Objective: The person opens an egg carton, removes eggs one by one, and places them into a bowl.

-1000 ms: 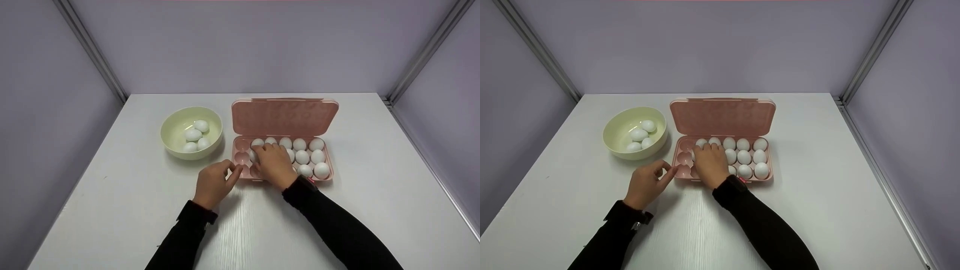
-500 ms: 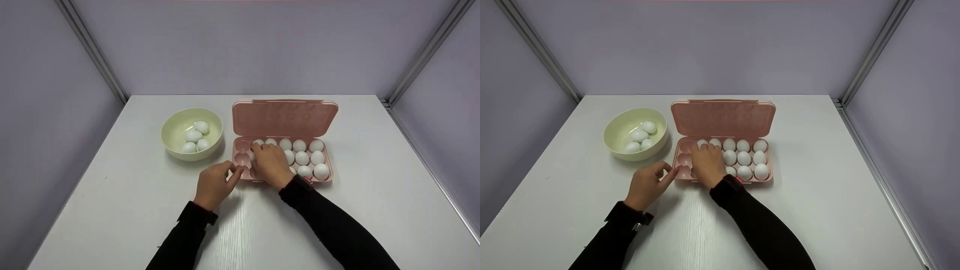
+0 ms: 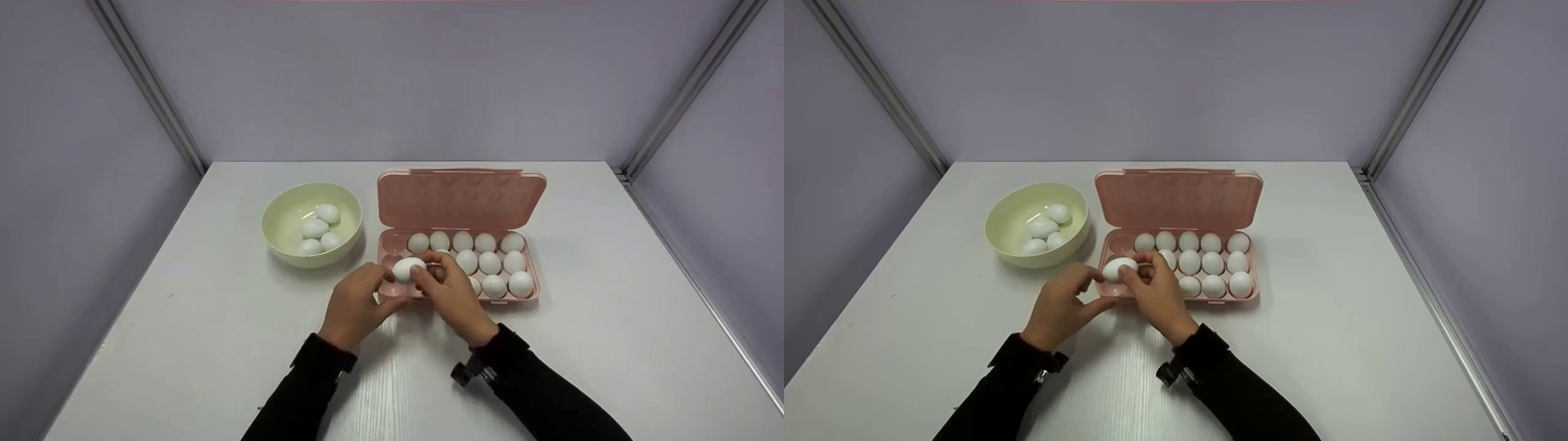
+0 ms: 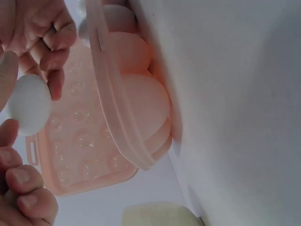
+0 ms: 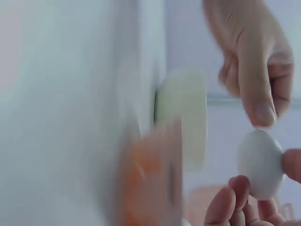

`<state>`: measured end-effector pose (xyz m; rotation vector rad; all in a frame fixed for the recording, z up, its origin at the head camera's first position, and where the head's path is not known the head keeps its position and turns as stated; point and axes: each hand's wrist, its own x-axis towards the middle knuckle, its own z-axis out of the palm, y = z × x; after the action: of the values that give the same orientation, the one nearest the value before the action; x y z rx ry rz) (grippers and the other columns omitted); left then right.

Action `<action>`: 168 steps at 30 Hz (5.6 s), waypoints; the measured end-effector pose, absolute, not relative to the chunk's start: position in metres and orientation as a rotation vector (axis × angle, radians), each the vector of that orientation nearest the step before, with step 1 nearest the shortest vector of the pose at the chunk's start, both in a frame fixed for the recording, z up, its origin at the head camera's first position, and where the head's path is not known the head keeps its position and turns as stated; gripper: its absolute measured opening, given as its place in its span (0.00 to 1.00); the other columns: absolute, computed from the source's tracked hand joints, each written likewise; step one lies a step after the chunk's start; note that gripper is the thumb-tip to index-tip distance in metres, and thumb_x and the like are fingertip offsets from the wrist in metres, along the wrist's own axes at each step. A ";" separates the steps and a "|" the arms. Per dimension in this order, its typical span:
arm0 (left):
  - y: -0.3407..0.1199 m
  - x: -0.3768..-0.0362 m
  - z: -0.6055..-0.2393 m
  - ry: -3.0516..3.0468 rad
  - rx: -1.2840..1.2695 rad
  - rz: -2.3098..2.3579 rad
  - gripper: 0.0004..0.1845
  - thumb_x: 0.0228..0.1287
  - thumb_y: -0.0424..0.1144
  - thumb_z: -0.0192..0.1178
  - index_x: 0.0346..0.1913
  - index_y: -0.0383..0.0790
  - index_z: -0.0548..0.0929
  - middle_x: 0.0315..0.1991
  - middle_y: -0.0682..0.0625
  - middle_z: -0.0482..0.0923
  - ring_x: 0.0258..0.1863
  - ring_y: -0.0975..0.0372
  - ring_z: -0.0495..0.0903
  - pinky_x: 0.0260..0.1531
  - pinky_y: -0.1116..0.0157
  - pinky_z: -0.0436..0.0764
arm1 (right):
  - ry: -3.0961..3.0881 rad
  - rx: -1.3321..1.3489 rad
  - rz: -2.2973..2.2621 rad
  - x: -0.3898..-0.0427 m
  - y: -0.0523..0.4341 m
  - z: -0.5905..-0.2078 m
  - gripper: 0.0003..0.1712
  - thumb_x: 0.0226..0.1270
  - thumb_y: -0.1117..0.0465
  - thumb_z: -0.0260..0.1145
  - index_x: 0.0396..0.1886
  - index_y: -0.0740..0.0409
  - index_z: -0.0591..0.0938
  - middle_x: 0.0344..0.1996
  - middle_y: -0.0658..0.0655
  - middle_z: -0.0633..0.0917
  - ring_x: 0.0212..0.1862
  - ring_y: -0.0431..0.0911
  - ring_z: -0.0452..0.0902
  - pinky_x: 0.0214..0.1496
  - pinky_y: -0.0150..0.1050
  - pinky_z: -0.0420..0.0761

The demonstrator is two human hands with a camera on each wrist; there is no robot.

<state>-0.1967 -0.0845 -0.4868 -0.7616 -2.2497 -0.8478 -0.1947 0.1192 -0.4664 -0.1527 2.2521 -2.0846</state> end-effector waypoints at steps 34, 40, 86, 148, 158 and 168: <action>-0.080 -0.199 -0.482 -2.122 -0.880 -0.911 0.27 0.54 0.34 0.83 0.56 0.36 0.84 0.55 0.42 0.88 0.57 0.52 0.89 0.58 0.60 0.87 | 2.182 -0.246 -2.154 -0.187 0.115 -0.486 0.26 0.92 0.51 0.42 0.60 0.65 0.80 0.44 0.57 0.87 0.44 0.47 0.79 0.54 0.43 0.82; -0.091 -0.198 -0.469 -2.151 -0.816 -0.915 0.26 0.56 0.35 0.82 0.57 0.37 0.84 0.53 0.44 0.88 0.54 0.55 0.89 0.55 0.60 0.88 | 2.234 -0.257 -2.101 -0.185 0.114 -0.486 0.27 0.91 0.49 0.44 0.60 0.66 0.80 0.48 0.63 0.89 0.50 0.47 0.83 0.60 0.46 0.82; -0.203 -0.319 -0.447 -3.128 -0.028 -0.423 0.16 0.58 0.47 0.69 0.26 0.36 0.82 0.24 0.46 0.81 0.27 0.53 0.78 0.25 0.52 0.78 | 2.348 -0.293 -2.012 -0.170 0.123 -0.481 0.19 0.88 0.53 0.55 0.51 0.67 0.81 0.44 0.62 0.90 0.50 0.61 0.85 0.57 0.49 0.86; -0.071 -0.182 -0.486 -2.202 -0.650 -0.338 0.25 0.61 0.48 0.76 0.18 0.47 0.70 0.08 0.56 0.66 0.07 0.62 0.67 0.11 0.66 0.52 | 3.090 -0.636 -0.147 -0.282 0.151 -0.435 0.10 0.76 0.57 0.69 0.49 0.58 0.87 0.43 0.63 0.91 0.48 0.62 0.89 0.47 0.61 0.88; -0.069 -0.182 -0.487 -2.194 -0.658 -0.283 0.25 0.59 0.50 0.78 0.19 0.46 0.71 0.08 0.54 0.68 0.07 0.60 0.70 0.08 0.64 0.59 | 3.158 -0.667 -0.221 -0.274 0.155 -0.435 0.16 0.72 0.57 0.72 0.54 0.58 0.84 0.47 0.63 0.91 0.52 0.63 0.88 0.55 0.60 0.86; -0.067 -0.181 -0.480 -2.168 -0.663 -0.285 0.32 0.55 0.61 0.79 0.53 0.43 0.84 0.11 0.53 0.73 0.08 0.61 0.71 0.09 0.62 0.68 | 2.590 -0.553 -1.401 -0.210 0.165 -0.429 0.21 0.72 0.49 0.75 0.58 0.53 0.86 0.42 0.51 0.88 0.39 0.41 0.81 0.42 0.31 0.80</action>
<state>-0.1813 -0.0666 -0.4801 -0.6634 -2.1681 -0.2851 -0.2102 0.1655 -0.4289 -0.5529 2.5903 -1.4014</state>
